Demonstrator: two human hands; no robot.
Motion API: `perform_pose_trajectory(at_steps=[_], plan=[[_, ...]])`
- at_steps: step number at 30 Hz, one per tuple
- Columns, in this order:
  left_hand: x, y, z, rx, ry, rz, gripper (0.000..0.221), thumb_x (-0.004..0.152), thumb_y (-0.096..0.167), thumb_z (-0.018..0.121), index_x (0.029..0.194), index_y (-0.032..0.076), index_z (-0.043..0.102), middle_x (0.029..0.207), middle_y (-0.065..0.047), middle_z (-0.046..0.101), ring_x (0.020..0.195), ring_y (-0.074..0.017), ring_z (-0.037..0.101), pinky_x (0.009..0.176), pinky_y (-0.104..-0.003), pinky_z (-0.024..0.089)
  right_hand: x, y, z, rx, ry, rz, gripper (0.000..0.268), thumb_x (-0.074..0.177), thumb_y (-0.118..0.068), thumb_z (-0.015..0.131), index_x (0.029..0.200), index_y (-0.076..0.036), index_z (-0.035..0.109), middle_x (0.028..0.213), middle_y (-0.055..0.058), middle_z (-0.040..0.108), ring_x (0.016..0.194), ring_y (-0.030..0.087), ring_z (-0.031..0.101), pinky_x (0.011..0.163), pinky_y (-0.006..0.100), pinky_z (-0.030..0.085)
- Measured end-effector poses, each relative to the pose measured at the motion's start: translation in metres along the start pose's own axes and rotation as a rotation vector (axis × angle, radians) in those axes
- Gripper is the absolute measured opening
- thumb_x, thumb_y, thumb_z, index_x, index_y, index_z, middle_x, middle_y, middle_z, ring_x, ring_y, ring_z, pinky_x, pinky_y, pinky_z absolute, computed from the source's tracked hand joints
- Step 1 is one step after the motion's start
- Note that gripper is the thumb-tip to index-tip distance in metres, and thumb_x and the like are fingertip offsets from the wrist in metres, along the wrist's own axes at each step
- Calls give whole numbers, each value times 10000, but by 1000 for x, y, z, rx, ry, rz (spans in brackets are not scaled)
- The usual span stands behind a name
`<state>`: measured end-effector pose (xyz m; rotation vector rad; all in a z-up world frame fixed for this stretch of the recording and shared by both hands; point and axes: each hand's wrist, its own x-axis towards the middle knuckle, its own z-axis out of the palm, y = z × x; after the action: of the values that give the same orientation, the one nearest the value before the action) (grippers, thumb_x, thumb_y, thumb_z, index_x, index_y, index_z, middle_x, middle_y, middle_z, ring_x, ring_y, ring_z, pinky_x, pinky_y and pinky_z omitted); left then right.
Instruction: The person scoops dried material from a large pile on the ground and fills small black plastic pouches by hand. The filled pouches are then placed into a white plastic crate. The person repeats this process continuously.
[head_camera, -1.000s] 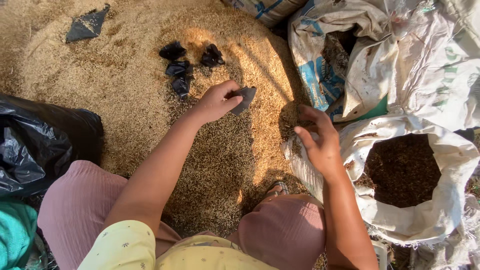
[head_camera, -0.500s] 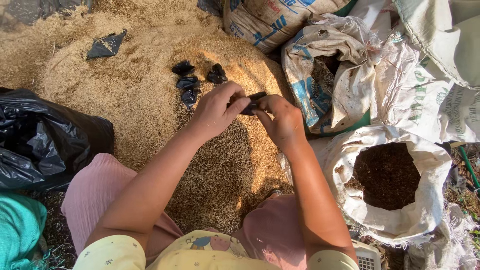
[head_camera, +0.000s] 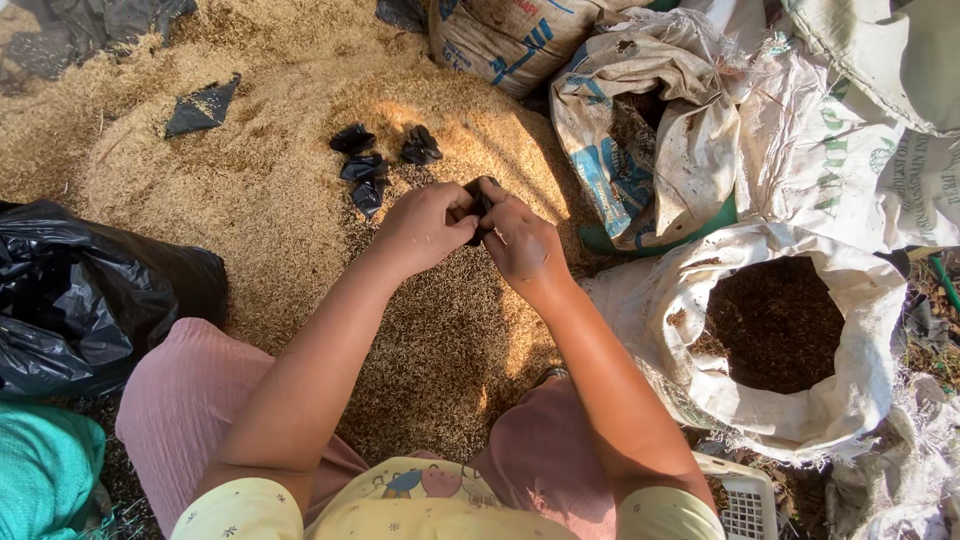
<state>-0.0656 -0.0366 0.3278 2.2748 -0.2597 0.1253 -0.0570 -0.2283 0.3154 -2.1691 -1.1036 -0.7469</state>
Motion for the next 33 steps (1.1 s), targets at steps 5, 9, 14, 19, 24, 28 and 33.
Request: perform_pose_trajectory(at_steps=[5,9,14,19,24,28,33], plan=[[7,-12,6,169,232,-32,77,889,148,700,924,84,675,865,-60,697,718,-209,673,637,-394,525,4,-4,-8,-233,-47,-28,124,865,-104,790,946,-63,706,1124,83,707,913,267,730,728,376,606],[9,-27,13,312,350,1,64,898,87,688,889,64,628,859,-81,679,680,-194,665,602,-357,523,2,-8,-6,-327,-180,-20,100,895,-132,781,984,-95,754,1049,42,728,863,240,736,685,373,589],[-3,-53,40,400,507,313,142,931,51,730,918,80,591,852,-68,662,756,-201,681,628,-353,555,-16,2,11,-224,-102,-149,276,943,-57,709,1219,-32,711,1157,93,733,763,251,706,602,336,556],[-17,-56,57,434,583,457,234,884,-14,688,1077,90,605,925,-53,667,814,-241,695,643,-369,555,-30,21,36,-430,-234,-67,326,911,-48,713,1232,-101,705,923,75,726,652,224,675,521,335,515],[-24,-57,61,374,558,362,215,876,39,728,1009,73,563,939,-103,655,775,-279,688,640,-407,546,-22,23,57,-550,-224,17,219,963,-248,771,1075,-74,698,855,66,712,618,214,666,528,350,520],[-18,-68,63,136,602,281,180,912,7,673,1052,46,568,963,-92,667,800,-254,713,689,-388,579,-15,7,51,-610,-96,-100,344,903,-263,790,1199,-102,723,943,36,706,795,186,690,709,374,528],[2,-83,48,245,646,319,63,1000,56,706,985,33,650,877,-95,682,804,-276,707,729,-427,569,-8,-9,36,-716,74,-334,424,889,-211,788,1271,-81,661,1191,10,662,1071,166,693,1004,359,479]])
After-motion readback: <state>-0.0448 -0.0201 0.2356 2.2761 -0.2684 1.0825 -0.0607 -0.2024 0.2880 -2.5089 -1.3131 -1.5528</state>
